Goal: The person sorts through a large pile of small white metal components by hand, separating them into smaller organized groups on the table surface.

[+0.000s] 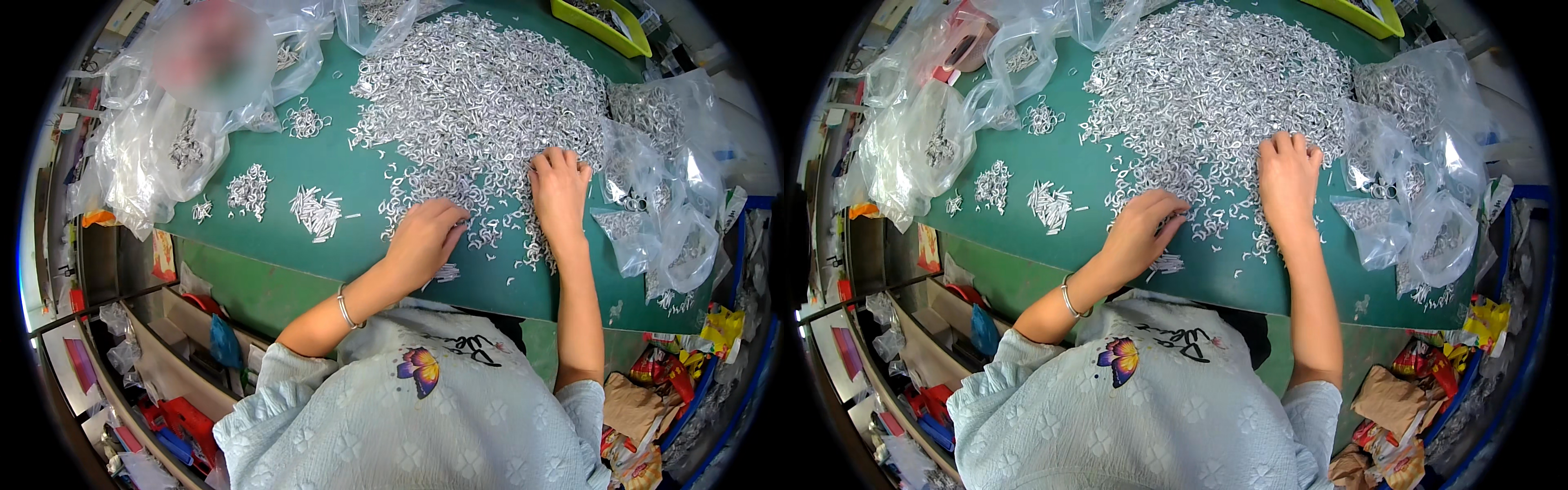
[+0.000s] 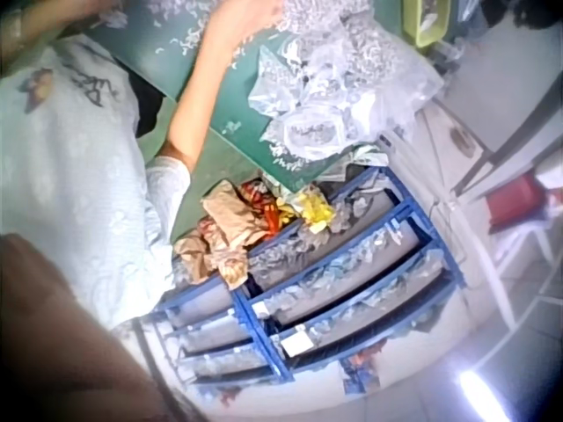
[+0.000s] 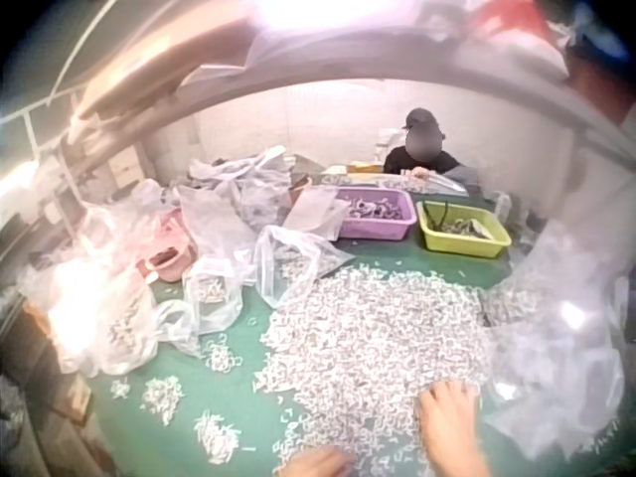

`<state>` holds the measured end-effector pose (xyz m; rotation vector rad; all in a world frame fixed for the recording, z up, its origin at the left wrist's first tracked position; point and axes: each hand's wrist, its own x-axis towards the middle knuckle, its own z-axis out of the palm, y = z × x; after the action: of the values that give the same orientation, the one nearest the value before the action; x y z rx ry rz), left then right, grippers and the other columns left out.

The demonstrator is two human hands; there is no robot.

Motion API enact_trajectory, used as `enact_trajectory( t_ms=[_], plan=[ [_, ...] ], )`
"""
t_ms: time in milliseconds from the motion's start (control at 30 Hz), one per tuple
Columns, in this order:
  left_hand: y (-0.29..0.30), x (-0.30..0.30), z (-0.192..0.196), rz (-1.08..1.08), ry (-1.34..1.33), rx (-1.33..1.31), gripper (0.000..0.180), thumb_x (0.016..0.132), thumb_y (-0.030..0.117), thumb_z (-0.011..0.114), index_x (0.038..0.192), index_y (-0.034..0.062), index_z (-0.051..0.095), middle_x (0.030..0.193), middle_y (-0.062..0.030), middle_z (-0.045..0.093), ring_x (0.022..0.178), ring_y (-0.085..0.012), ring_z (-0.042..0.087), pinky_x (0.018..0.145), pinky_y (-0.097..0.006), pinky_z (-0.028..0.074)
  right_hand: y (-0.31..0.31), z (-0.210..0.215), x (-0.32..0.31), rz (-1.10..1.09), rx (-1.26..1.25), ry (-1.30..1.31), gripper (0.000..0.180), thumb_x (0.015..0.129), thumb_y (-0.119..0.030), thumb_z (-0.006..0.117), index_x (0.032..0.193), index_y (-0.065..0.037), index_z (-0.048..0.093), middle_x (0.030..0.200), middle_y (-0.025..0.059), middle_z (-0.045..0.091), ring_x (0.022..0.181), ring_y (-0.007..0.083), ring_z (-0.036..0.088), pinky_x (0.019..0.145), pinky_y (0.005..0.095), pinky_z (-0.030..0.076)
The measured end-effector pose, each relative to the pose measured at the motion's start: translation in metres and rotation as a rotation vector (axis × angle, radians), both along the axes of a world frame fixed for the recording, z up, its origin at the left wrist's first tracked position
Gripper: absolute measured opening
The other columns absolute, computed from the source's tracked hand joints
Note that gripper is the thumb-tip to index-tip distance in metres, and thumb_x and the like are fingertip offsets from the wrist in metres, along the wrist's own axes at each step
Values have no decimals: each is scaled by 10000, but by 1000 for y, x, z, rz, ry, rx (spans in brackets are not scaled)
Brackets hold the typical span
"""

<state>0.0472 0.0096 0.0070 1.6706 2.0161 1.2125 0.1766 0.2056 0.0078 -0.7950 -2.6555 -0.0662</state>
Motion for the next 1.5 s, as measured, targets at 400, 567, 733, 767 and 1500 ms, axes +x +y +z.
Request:
enact_trajectory(
  t_ms=[400,567,733,767,1500],
  plan=[
    [39,-23,1,36,59,52,152,809,39,692,948,-6,653,882,-144,639,822,-336,617,733,-415,488,5,5,10,43,-117,97,52,742,-42,675,756,-46,625,824,78,623,854,258,558,854,417,363],
    [91,-40,-12,137,208,101,118,804,95,716,871,17,657,838,-111,630,822,-319,605,700,-422,457,-28,20,27,65,-271,236,95,738,-26,686,780,-48,604,816,78,619,814,261,557,811,394,366],
    [117,-41,-21,178,328,11,126,785,137,737,797,55,641,803,-84,623,839,-286,600,708,-419,418,-71,20,39,304,-512,101,118,737,-10,699,820,-40,621,827,81,616,827,262,557,780,383,380],
    [118,-42,-22,170,332,3,124,786,132,735,790,54,638,798,-84,621,837,-288,599,708,-421,419,-73,19,40,331,-556,80,116,740,-13,699,829,-37,628,836,82,618,835,263,558,781,385,382],
    [133,-11,-24,-236,499,18,49,825,68,589,870,64,607,898,-81,551,891,-261,535,754,-390,366,-29,25,53,-89,-516,345,73,833,-80,689,837,-43,626,853,61,622,866,255,552,793,363,360]
  ],
)
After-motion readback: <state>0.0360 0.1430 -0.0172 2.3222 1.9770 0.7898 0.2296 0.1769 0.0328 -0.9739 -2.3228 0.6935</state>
